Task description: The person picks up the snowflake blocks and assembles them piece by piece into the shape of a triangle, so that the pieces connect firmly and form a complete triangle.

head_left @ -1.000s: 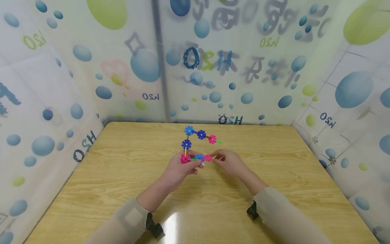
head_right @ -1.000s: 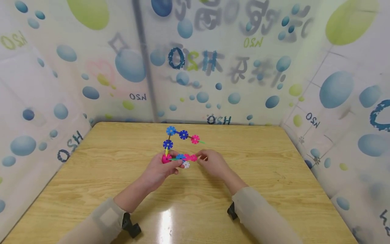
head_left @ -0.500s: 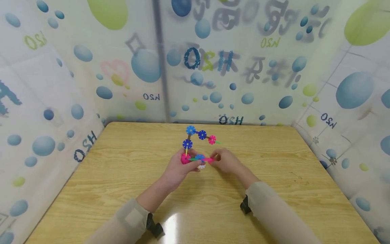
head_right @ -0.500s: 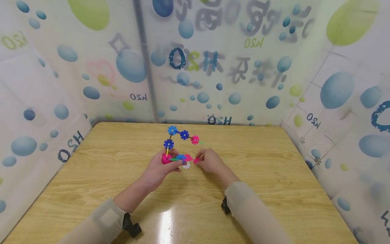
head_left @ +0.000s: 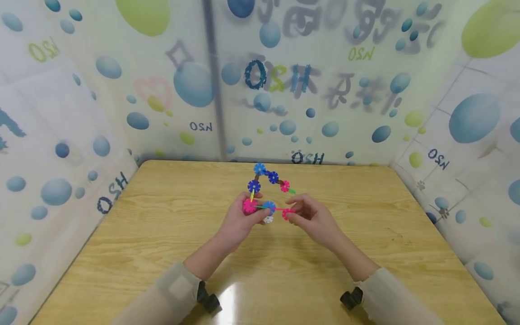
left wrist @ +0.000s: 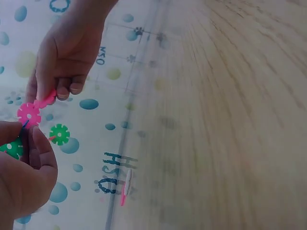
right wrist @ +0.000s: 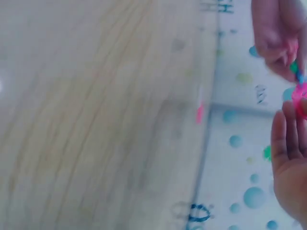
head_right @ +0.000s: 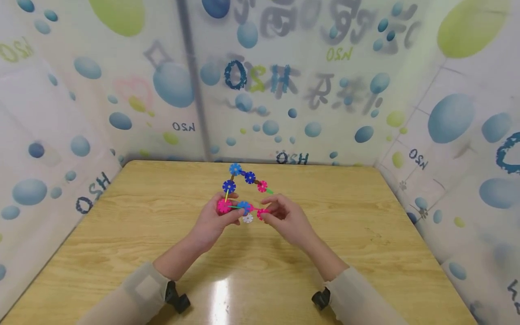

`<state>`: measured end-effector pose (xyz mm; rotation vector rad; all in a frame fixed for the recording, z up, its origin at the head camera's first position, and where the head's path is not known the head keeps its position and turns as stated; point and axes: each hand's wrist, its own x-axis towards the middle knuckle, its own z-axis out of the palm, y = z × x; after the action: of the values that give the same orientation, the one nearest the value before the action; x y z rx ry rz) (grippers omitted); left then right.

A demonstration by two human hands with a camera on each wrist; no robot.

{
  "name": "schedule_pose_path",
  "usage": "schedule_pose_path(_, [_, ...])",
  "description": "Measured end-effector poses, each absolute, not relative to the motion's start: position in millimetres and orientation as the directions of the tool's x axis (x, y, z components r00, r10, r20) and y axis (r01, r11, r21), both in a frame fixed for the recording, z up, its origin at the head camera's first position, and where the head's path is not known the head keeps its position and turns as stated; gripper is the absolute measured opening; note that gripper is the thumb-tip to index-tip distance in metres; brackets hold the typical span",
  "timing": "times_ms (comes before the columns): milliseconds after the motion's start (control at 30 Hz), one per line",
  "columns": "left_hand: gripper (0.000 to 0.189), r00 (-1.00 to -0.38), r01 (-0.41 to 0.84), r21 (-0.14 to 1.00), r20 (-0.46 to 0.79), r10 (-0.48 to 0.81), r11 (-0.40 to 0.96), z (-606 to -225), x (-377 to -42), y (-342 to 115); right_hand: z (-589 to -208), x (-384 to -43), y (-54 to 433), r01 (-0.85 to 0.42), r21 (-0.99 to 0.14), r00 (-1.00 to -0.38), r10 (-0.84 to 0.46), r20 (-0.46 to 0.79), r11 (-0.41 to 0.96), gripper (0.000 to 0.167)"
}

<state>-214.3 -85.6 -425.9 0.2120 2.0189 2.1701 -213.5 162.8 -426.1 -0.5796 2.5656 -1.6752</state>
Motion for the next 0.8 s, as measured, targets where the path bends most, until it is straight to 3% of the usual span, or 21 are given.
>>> schedule_pose_path(233, [0.074,-0.973,-0.001,1.000,0.004,0.233,-0.022,-420.2,-212.8,-83.5,-416.5,-198.9,158.0,-0.367,-0.883,-0.914,-0.288,0.284,0.294,0.013])
schedule_pose_path(367, [0.098,-0.971,0.052,0.995,0.070,0.231,-0.081,-419.5,-211.2,-80.2,-416.7,-197.0,156.4,-0.420,-0.868,-0.900,-0.248,0.359,0.264,0.011])
schedule_pose_path(433, [0.100,-0.967,0.105,0.989,0.127,0.220,-0.109,-419.9,-210.5,-78.1,-416.3,-196.4,155.2,-0.447,-0.857,-0.889,-0.236,0.393,0.257,0.011])
schedule_pose_path(533, [0.091,-0.959,0.206,0.978,0.210,0.191,-0.041,-420.4,-208.7,-75.3,-414.6,-195.2,153.1,-0.459,-0.856,-0.885,-0.213,0.415,0.237,0.010])
schedule_pose_path(667, [0.061,-0.935,0.343,0.925,0.318,0.159,0.166,-420.5,-204.3,-72.7,-411.8,-193.8,151.1,-0.436,-0.877,-0.896,-0.186,0.403,0.203,0.010])
schedule_pose_path(800, [0.037,-0.855,0.518,0.799,0.498,0.148,0.304,-423.1,-202.0,-71.8,-409.9,-193.4,150.1,-0.441,-0.876,-0.894,-0.183,0.409,0.195,0.010])
